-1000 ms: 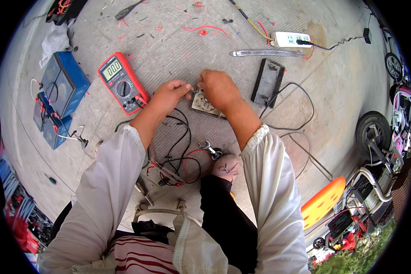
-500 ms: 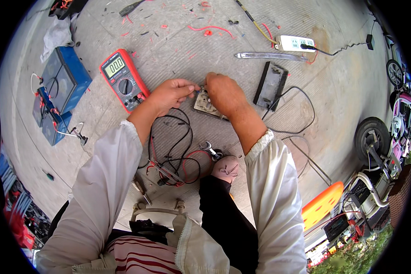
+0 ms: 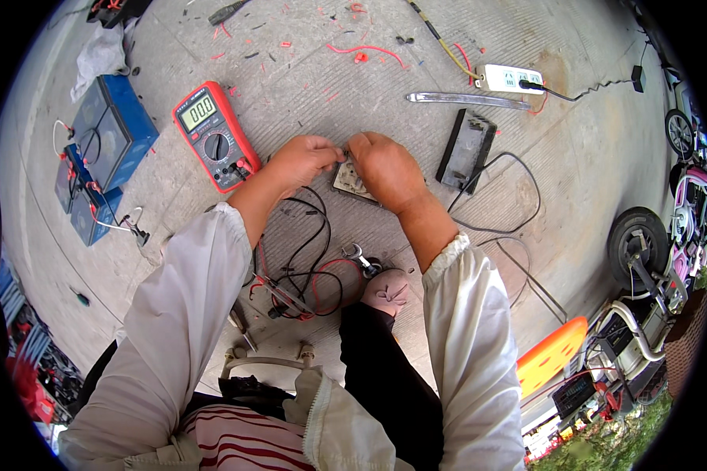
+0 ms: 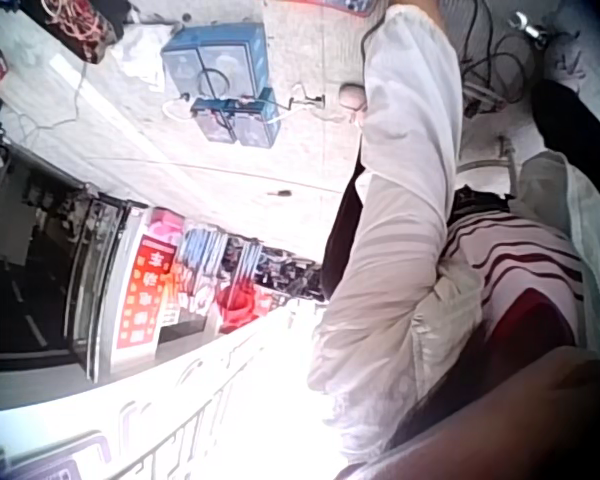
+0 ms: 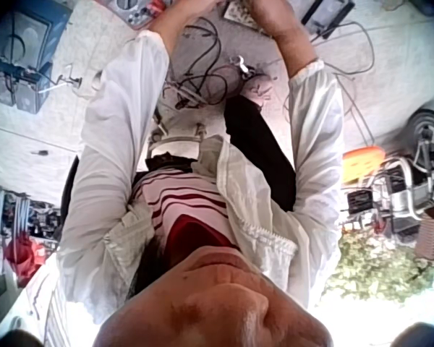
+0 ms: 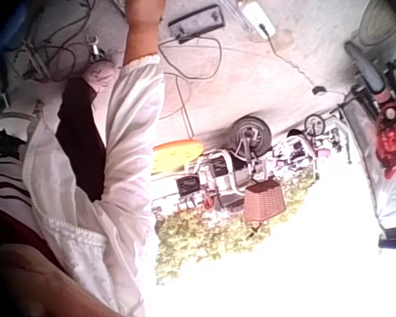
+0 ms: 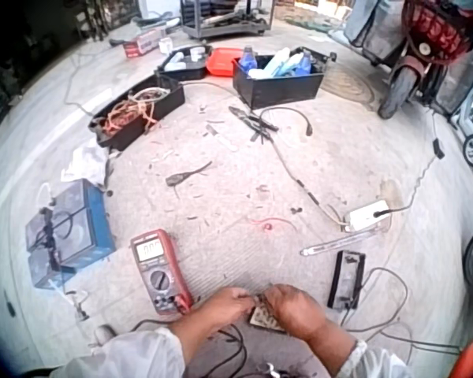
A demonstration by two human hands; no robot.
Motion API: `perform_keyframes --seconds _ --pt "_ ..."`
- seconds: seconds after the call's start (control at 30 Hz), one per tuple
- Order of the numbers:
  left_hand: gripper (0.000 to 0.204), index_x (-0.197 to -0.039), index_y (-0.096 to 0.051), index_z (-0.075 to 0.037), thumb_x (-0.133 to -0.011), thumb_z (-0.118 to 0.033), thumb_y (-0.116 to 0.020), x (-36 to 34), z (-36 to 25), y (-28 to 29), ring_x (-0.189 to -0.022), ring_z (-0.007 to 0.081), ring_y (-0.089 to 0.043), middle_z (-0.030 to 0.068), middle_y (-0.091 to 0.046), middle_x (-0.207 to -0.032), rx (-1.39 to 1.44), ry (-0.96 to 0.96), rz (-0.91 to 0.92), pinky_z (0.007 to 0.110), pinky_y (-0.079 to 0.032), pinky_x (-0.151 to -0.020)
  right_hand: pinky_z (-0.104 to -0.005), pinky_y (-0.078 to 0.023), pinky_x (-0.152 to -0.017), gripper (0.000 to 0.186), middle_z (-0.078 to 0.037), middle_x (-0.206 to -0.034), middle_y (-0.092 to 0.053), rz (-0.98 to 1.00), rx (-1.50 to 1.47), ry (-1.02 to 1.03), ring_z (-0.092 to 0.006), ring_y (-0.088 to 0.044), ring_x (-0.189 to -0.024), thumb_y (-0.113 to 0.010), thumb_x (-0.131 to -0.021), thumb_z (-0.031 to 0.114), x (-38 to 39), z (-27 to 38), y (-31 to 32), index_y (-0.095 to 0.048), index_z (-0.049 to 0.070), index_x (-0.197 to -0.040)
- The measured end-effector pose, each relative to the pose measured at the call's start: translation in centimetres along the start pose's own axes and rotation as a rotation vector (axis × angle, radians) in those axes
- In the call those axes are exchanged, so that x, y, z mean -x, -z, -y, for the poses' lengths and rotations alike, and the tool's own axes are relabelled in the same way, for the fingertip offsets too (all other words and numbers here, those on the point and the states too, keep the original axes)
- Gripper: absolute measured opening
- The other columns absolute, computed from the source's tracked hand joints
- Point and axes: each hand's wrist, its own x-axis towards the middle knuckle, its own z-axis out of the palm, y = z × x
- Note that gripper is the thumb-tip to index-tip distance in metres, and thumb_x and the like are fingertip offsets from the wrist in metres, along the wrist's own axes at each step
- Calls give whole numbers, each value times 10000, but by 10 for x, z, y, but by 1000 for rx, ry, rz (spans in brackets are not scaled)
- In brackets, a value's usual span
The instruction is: The person sits on the floor and works on electrical components, stripping wires, twisting connections, and testing a circuit board with a multimeter. They handle wires, a circuit board, and a multimeter throughout the task.
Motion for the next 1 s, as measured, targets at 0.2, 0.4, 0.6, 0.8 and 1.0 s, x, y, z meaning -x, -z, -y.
perform_keyframes --seconds 0.2,0.4,0.6,0.8,1.0 --pt "188 -935 -717 -22 -877 -189 -655 -2 2 0 -656 88 -491 -2 -596 -749 -31 -51 41 240 -379 -592 -420 -541 -707 126 -116 -948 -612 -167 3 134 -322 -638 -861 -618 -806 113 2 1 -1 -555 76 -909" --pt "177 -943 -722 -5 -879 -156 -653 -2 1 -3 -716 103 -541 19 -632 -782 -22 -63 36 259 -423 -648 -441 -530 -701 129 -143 -895 -607 -83 -37 73 -352 -632 -840 -633 -828 112 2 -3 -2 -580 65 -935" --pt "205 -955 -732 9 -890 -166 -647 -1 4 -3 -758 100 -577 35 -681 -819 -185 -149 -42 295 -463 -679 -465 -528 -708 141 -205 -818 -658 -54 -212 -281 -411 -639 -774 -670 -793 125 -11 15 -2 -614 10 -851" --pt "204 -951 -752 -64 -872 -217 -643 4 9 -15 -604 217 -596 132 -647 -683 -435 -245 -179 369 -480 -611 -407 -534 -583 109 -216 -756 -680 205 -528 -971 -291 -692 -690 -632 -774 43 -46 17 4 -648 -60 -805" --pt "235 -984 -746 -25 -892 -225 -665 -2 16 -12 -665 157 -598 89 -691 -751 -269 -239 -204 326 -484 -647 -367 -540 -574 241 -176 -876 -686 279 -742 -709 -260 -689 -719 -625 -808 35 -20 0 26 -622 -25 -1042"
